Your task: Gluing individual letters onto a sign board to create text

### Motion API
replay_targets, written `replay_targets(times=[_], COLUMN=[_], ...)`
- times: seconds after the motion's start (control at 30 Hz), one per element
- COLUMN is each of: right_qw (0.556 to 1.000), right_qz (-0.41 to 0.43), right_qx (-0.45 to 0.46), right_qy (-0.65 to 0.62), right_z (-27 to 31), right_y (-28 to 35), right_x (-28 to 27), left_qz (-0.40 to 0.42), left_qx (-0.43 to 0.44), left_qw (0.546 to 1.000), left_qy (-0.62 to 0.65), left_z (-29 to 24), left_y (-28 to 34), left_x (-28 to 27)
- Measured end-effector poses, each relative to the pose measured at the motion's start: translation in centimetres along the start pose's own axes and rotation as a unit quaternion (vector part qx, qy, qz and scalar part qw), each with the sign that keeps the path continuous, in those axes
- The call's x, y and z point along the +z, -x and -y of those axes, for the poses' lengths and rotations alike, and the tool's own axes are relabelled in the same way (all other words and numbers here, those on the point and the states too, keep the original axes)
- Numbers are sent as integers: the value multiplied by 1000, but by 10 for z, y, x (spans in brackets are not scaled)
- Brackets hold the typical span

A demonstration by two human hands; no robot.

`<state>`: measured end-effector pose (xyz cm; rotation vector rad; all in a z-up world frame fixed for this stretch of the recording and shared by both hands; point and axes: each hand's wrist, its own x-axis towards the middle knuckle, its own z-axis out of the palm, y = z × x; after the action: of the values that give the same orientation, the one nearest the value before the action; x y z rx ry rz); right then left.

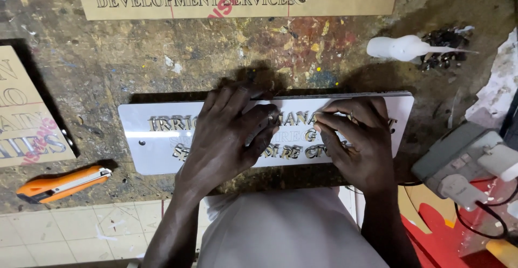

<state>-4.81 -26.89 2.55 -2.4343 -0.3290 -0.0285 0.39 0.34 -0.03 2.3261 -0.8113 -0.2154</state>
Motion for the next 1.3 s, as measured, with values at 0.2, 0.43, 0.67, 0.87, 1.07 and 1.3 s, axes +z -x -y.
replay_targets(times=[0.2,0.43,0.67,0.87,1.07,1.3], right_qw=[1000,999,999,980,971,984], right_qz=[-10,-21,-42,-165,-173,-121], right_qx=[-2,-9,16,109,134,94], right_qy=[10,46,27,-33,-100,-91], right_z=[-2,4,5,-23,-63,-81], right_y=[6,13,27,22,-3,-25], right_x=[4,3,-5,-27,-37,-30], left_qz=[-18,-9,-5,-24,-46,-38], left_qx=[14,9,20,20,19,15], left_qw=[1000,1000,1000,999,998,999], left_qy=[-5,21,15,-45,-49,-19], left_z=[-2,-5,-20,-31,-29,-30], left_y=[1,-2,-1,3,3,2], left_x=[1,-6,-12,0,7,2])
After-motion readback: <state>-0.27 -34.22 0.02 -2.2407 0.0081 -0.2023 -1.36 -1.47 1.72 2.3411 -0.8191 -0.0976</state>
